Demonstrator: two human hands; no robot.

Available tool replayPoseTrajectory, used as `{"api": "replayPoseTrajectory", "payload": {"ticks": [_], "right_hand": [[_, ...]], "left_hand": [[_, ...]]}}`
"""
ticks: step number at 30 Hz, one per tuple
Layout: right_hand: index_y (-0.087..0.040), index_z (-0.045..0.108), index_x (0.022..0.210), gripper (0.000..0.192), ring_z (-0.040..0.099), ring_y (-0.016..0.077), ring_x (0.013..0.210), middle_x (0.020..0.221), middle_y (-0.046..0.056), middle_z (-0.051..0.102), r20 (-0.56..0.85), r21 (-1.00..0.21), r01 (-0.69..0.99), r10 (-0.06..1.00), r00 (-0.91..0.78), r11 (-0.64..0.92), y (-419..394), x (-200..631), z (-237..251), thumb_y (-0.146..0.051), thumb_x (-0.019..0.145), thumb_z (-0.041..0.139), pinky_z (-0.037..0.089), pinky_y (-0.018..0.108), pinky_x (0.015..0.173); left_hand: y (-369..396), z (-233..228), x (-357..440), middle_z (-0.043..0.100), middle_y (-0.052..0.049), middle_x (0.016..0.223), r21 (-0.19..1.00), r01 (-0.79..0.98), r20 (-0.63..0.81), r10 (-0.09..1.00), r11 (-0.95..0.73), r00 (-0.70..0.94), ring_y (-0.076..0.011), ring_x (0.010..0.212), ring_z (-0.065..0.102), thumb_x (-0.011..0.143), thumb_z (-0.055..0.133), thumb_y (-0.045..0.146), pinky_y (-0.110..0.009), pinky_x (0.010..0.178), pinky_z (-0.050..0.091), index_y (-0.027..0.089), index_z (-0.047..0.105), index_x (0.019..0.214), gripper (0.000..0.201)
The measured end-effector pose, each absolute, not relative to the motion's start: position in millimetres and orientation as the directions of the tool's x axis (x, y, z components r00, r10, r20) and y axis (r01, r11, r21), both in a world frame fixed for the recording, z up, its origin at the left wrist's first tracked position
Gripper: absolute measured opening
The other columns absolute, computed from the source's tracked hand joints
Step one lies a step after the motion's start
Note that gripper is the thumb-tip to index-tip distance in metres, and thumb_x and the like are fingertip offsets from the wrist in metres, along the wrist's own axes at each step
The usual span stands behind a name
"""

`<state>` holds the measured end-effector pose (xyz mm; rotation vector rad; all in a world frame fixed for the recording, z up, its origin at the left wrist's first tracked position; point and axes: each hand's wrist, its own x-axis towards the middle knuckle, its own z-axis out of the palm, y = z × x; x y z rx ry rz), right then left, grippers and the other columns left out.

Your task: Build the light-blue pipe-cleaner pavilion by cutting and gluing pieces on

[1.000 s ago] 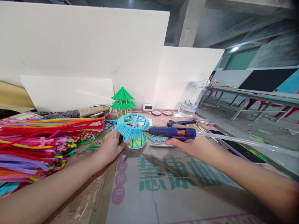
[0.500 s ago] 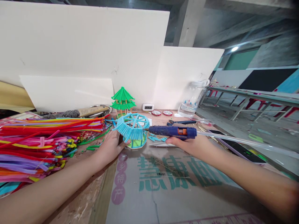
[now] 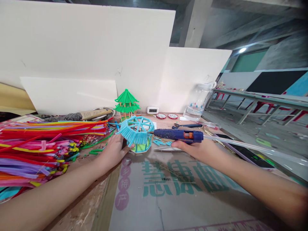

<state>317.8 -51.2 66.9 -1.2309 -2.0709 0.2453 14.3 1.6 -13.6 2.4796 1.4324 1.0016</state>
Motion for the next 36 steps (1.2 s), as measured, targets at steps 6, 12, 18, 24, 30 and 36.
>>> {"api": "replayPoseTrajectory", "payload": {"ticks": [6,12,18,24,30,36], "right_hand": [[-0.026,0.067,0.078,0.019,0.067,0.0210,0.068,0.072,-0.002,0.072,0.466,-0.488,0.707,0.837,-0.286,0.513,-56.4,314.4,72.1,-0.045,0.080,0.068,0.052,0.028,0.056],[-0.026,0.066,0.079,0.019,0.068,0.0201,0.068,0.075,-0.002,0.072,0.465,-0.465,0.735,0.843,-0.271,0.493,-56.8,315.3,70.7,-0.045,0.080,0.067,0.052,0.027,0.056],[-0.026,0.067,0.077,0.023,0.068,0.0209,0.070,0.076,-0.002,0.073,0.462,-0.471,0.737,0.847,-0.263,0.485,-57.0,313.4,72.2,-0.048,0.078,0.069,0.054,0.028,0.060],[-0.026,0.068,0.078,0.020,0.068,0.0202,0.072,0.078,-0.003,0.073,0.469,-0.447,0.752,0.843,-0.264,0.484,-58.3,313.2,74.0,-0.046,0.078,0.070,0.053,0.028,0.062],[-0.025,0.069,0.081,0.018,0.067,0.0209,0.073,0.076,-0.002,0.073,0.481,-0.436,0.731,0.822,-0.303,0.525,-55.7,315.2,73.1,-0.042,0.079,0.071,0.053,0.029,0.064],[-0.025,0.067,0.077,0.018,0.067,0.0210,0.073,0.077,-0.001,0.073,0.490,-0.414,0.731,0.809,-0.324,0.543,-53.3,316.1,72.7,-0.043,0.079,0.070,0.052,0.030,0.064]], "left_hand": [[1.3,-13.7,14.2,0.061,-0.015,0.118,0.393,0.742,0.485,0.808,-0.543,0.334,-0.0331,0.113,0.056,0.091,0.053,0.044,-0.052,0.098,0.044,0.017,0.055,0.111,0.033],[0.8,-12.8,14.5,0.062,-0.014,0.117,0.417,0.728,0.477,0.813,-0.544,0.334,-0.0323,0.112,0.056,0.091,0.053,0.044,-0.052,0.098,0.044,0.019,0.055,0.111,0.033],[2.0,-14.6,13.4,0.061,-0.014,0.120,0.404,0.737,0.474,0.813,-0.542,0.338,-0.0324,0.115,0.055,0.091,0.052,0.045,-0.052,0.100,0.043,0.019,0.055,0.113,0.034],[1.7,-14.5,14.0,0.061,-0.015,0.120,0.404,0.738,0.484,0.811,-0.540,0.329,-0.0320,0.113,0.056,0.091,0.053,0.043,-0.052,0.100,0.043,0.018,0.054,0.113,0.034],[1.7,-14.2,13.9,0.062,-0.014,0.116,0.408,0.738,0.480,0.814,-0.537,0.327,-0.0316,0.111,0.057,0.091,0.054,0.044,-0.052,0.098,0.044,0.019,0.054,0.111,0.032],[1.6,-14.8,14.1,0.063,-0.013,0.111,0.405,0.749,0.480,0.819,-0.525,0.314,-0.0314,0.107,0.058,0.090,0.053,0.044,-0.050,0.094,0.046,0.019,0.055,0.106,0.029]]}}
